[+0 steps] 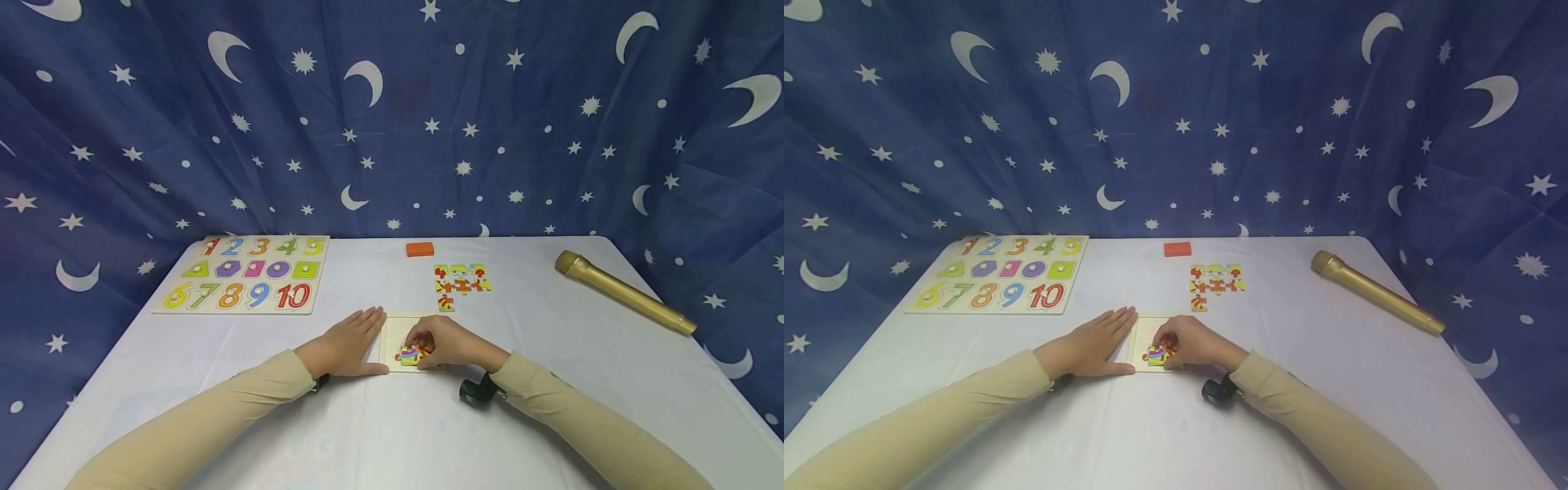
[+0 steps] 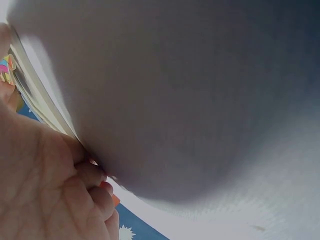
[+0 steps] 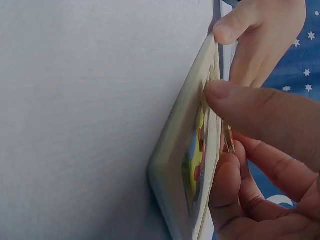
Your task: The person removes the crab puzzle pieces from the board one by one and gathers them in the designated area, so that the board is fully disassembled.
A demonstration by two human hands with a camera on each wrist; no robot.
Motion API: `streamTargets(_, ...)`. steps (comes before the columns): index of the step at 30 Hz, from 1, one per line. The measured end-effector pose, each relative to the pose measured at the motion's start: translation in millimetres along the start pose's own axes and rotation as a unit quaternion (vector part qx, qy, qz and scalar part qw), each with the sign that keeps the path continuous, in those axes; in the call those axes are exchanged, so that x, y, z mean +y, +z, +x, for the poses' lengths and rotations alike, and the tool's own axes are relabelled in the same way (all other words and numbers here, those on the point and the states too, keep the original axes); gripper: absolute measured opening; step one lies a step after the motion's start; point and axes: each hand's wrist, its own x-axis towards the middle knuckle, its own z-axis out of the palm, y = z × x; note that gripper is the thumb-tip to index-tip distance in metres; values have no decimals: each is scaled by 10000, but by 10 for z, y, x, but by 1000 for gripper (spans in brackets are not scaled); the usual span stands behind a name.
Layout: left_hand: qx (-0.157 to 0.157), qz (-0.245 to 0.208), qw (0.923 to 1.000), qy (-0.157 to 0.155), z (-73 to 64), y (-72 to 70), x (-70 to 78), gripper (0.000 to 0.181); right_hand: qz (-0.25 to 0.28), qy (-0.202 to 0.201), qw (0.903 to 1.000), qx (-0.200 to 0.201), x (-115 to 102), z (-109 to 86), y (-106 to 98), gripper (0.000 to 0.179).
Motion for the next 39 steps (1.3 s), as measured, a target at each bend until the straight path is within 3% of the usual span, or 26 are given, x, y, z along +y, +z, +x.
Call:
streamTargets(6,-10,38,10000,0,0,-3,4,97,396,15,9990,204,92,-62,-44,28)
streamTargets(13,-22,33,10000,-13,-8,-12,8,97,828,394,9948,452,314,-222,-202,30)
streamTargets(21,-52,75,10000,-20,-3,-1,8,97,594,961,9892,938,676,-393,-482,33)
streamTargets(29,-55,59,10000,-28,-5,3,5,97,554,1359,9808,1281,930,-299,-691,33)
streamTargets(39,-60,35,10000,0,-12,-12,6,97,517,1453,9805,1220,1018,-126,-717,33)
